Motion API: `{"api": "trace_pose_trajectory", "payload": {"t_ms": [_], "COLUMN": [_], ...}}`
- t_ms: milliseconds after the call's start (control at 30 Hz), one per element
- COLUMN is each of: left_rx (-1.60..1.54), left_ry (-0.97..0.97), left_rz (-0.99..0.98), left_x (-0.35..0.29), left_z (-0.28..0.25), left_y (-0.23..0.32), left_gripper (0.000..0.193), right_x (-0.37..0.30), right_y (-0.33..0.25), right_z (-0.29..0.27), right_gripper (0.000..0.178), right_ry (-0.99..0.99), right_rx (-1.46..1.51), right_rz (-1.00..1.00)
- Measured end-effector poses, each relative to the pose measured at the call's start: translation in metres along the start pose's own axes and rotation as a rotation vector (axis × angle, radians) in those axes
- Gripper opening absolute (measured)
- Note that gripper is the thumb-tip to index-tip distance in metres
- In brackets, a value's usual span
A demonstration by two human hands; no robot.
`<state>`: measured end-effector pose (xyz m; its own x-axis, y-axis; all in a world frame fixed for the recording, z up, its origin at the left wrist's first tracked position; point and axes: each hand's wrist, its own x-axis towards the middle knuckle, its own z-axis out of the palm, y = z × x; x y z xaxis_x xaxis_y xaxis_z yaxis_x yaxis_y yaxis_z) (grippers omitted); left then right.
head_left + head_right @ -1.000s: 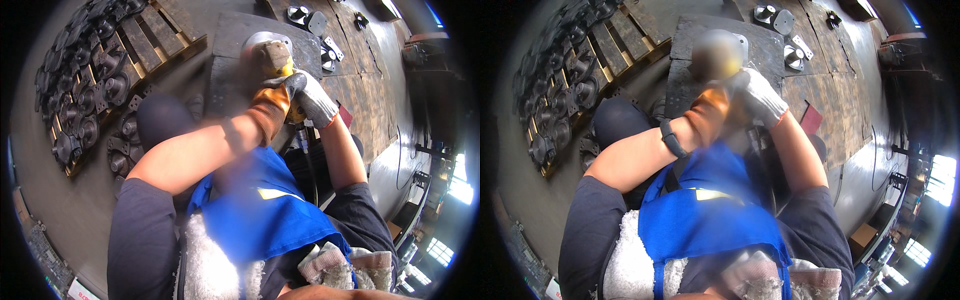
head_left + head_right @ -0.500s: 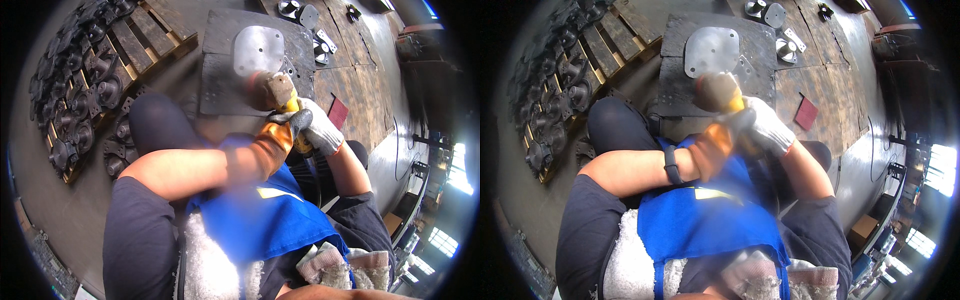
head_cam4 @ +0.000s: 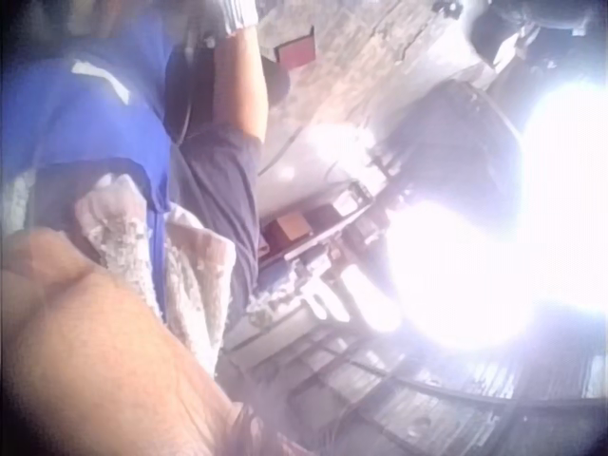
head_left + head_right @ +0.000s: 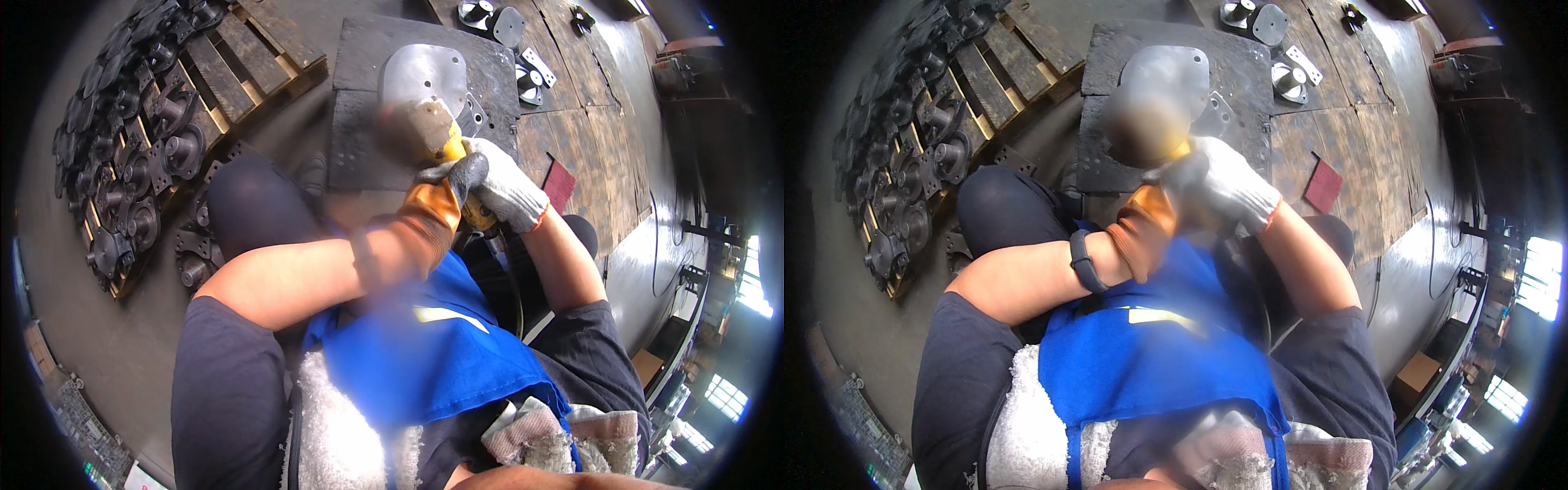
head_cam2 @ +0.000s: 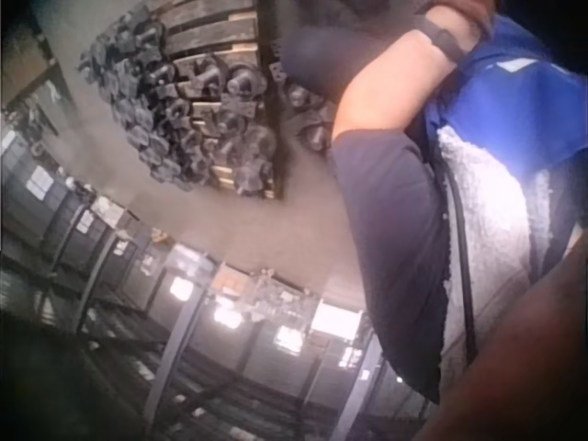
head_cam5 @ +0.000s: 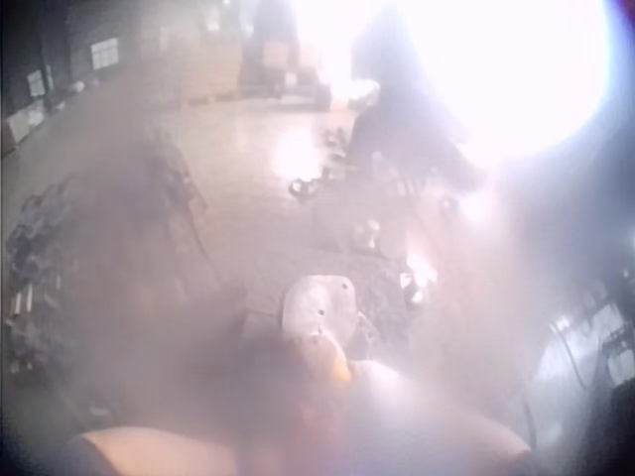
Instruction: The person sits on the floor and uses a handheld angle grinder to smooth the surface of metal parts. They hold each part with one hand and grind it with the other, then place the finished part aside and pick up the next one from a nearby stack.
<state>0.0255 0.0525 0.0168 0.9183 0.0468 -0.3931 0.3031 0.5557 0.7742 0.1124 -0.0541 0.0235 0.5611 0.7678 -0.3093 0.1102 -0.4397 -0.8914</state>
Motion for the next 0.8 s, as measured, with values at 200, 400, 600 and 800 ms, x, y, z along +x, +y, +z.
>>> {"api": "trace_pose_trajectory", "payload": {"t_ms": [200, 400, 600, 800], "left_rx": [-0.081, 0.865, 0.733, 0.789], "left_ry": [0.121, -0.109, -0.235, -0.185], "left_rz": [-0.042, 0.584, 0.592, 0.307], "left_x": [0.016, -0.006, -0.031, 0.011], "left_z": [0.001, -0.033, -0.005, 0.013], "left_y": [-0.029, -0.072, -0.034, -0.053], "left_gripper": [0.031, 0.031, 0.033, 0.03], "right_x": [0.005, -0.009, -0.048, -0.041], "right_y": [0.013, 0.008, -0.015, 0.0], "right_z": [0.004, 0.009, 0.0, -0.004], "right_gripper": [0.031, 0.028, 0.027, 0.033], "right_ry": [0.035, -0.025, 0.011, 0.177], "right_rx": [0.056, 0.085, -0.028, 0.638], "right_rz": [-0.013, 0.147, 0.2, 0.333]}}
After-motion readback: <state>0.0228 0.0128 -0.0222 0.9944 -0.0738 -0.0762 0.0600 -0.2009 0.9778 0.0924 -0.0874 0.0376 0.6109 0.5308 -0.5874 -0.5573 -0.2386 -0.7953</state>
